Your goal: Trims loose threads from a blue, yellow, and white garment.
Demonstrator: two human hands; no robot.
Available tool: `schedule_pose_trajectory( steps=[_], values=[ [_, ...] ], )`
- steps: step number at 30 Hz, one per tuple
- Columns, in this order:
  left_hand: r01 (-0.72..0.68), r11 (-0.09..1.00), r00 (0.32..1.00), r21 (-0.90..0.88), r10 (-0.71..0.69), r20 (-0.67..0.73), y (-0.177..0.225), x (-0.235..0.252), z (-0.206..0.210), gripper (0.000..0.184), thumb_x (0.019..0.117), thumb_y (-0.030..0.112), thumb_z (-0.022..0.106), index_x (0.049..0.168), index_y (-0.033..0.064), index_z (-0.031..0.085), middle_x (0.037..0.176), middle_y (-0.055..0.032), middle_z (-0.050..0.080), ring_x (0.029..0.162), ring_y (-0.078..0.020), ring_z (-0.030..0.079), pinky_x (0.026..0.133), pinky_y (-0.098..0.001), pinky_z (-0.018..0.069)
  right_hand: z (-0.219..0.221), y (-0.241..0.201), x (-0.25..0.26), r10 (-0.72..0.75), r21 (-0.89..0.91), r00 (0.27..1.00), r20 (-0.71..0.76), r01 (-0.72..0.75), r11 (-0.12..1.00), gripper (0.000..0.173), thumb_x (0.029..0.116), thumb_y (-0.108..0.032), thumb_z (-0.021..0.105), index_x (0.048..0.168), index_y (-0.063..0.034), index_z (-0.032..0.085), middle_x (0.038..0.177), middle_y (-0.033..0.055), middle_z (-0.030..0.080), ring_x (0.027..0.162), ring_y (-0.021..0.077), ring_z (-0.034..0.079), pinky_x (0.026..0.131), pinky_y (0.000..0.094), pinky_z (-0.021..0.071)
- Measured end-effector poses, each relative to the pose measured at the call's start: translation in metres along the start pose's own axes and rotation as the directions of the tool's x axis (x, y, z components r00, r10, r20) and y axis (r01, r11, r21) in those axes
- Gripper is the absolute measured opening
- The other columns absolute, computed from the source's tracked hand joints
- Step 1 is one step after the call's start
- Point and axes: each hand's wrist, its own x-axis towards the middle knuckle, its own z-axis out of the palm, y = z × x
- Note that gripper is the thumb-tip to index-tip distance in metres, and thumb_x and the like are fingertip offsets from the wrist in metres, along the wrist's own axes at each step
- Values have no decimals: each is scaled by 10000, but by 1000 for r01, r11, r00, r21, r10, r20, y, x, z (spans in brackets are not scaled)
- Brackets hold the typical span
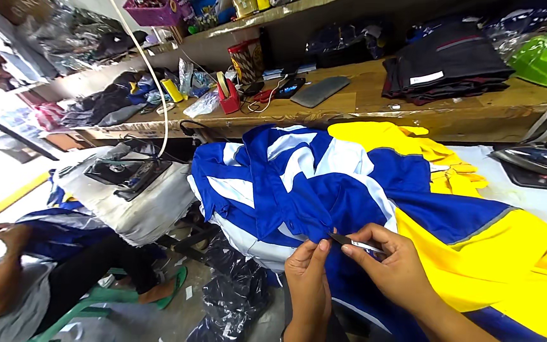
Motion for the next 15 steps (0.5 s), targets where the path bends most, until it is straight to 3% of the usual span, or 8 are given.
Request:
schedule_pose_trajectory(
  steps=[10, 13, 15],
  values=[
    [-37, 997, 999, 72, 35, 33, -7, -2, -4, 108, 949, 23, 671, 972, -10, 771, 985, -112, 771, 959, -148, 741, 921, -302, 588, 6, 0, -2, -32, -46, 999, -39, 30, 998, 145, 888, -241, 756, 885, -103, 716, 827, -60, 714, 688, -47, 611, 584, 101, 480],
    [36, 999, 999, -3, -36, 5, -1, -3, 0, 121, 964, 14, 643, 988, -18, 757, 994, -129, 770, 968, -169, 748, 944, -316, 584, 6, -3, 0, -6, 94, 999, -49, 11, 996, 99, 899, -155, 750, 923, -74, 696, 866, -34, 737, 715, -19, 653, 629, 116, 534],
    [99, 993, 995, -57, -100, -7, 6, -3, 2, 146, 981, -6, 593, 994, -21, 738, 1018, -152, 770, 999, -203, 753, 969, -329, 577, 3, 0, -1, -60, 28, 994, -96, 63, 998, 153, 904, -185, 747, 977, -57, 703, 906, -31, 724, 734, -30, 623, 617, 104, 499]
  ],
)
